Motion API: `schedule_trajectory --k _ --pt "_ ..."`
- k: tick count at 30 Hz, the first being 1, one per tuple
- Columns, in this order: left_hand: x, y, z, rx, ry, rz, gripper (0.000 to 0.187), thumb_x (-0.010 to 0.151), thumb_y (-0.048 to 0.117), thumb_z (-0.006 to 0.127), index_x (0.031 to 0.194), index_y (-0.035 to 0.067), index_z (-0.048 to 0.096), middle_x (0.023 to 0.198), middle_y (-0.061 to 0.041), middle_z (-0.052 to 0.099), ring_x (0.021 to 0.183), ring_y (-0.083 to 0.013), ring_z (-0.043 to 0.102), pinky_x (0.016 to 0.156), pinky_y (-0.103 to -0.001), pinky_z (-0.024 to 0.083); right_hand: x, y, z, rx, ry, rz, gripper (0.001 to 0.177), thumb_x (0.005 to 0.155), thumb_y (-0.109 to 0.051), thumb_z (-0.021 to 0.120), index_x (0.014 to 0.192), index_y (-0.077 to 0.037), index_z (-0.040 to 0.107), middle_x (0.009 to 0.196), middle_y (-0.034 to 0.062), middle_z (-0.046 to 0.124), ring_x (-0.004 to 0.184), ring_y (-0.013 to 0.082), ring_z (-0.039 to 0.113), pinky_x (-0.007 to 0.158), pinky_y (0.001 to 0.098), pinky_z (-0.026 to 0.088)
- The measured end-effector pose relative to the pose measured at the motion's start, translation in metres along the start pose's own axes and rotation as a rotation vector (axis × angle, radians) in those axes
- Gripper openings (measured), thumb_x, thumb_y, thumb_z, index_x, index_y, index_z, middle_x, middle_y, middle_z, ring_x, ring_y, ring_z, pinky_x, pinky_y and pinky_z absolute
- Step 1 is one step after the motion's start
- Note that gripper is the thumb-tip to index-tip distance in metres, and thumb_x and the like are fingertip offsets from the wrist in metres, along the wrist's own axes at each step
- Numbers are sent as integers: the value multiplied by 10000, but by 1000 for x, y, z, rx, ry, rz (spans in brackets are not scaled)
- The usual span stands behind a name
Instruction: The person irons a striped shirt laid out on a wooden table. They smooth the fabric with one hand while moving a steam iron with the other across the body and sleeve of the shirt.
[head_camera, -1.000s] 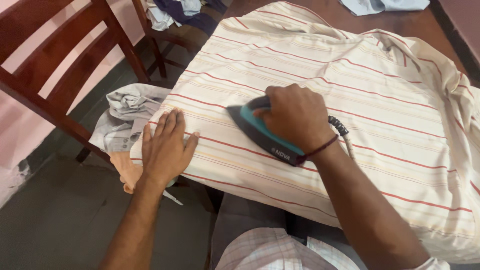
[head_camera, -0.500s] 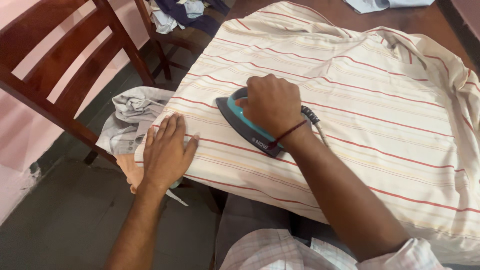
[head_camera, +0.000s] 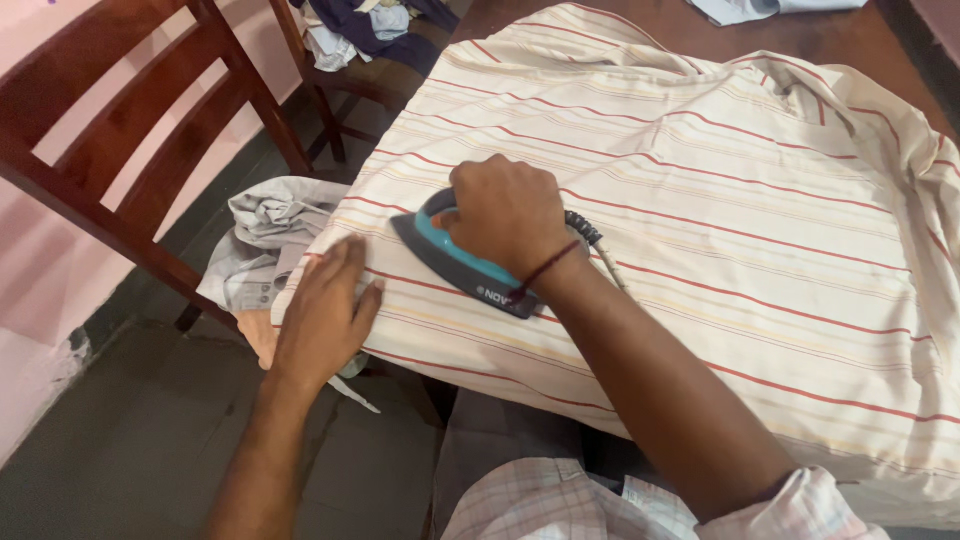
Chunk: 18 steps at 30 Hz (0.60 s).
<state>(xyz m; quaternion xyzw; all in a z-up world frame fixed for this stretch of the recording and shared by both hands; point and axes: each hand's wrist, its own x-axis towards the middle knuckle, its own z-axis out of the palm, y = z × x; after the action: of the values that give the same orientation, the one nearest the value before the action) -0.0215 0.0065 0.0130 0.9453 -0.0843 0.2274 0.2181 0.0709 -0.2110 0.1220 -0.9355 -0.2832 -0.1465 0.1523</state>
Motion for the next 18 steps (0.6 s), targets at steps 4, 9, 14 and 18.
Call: schedule_trajectory --k 4,9,14,18 --pt "-11 13 -6 -56 -21 82 450 959 114 569 1395 4 586 1423 -218 592 1365 -375 516 1177 -488 350 13 1 11 -15 41 72 356 816 -417 796 850 -64 761 866 210 735 812 404 729 688 507 567" --pt "-24 33 -4 -62 -89 168 411 952 109 569 1354 43 630 1415 -192 619 1390 -349 514 1173 -499 347 20 4 7 -8 -58 20 408 788 -471 817 888 -78 767 873 200 734 841 401 719 717 507 560" --pt "-33 39 -1 -118 -120 137 373 959 179 609 1304 53 676 1364 -173 654 1363 -341 537 1164 -509 354 21 -7 10 36 -121 -59 407 742 -482 834 897 -111 774 890 152 744 871 370 722 722 495 567" --pt "-38 44 0 -134 -102 142 408 937 215 647 1308 47 672 1367 -165 659 1358 -333 543 1158 -524 334 28 -12 15 26 -80 -77 408 742 -475 840 903 -106 776 879 158 744 839 376 724 699 499 571"
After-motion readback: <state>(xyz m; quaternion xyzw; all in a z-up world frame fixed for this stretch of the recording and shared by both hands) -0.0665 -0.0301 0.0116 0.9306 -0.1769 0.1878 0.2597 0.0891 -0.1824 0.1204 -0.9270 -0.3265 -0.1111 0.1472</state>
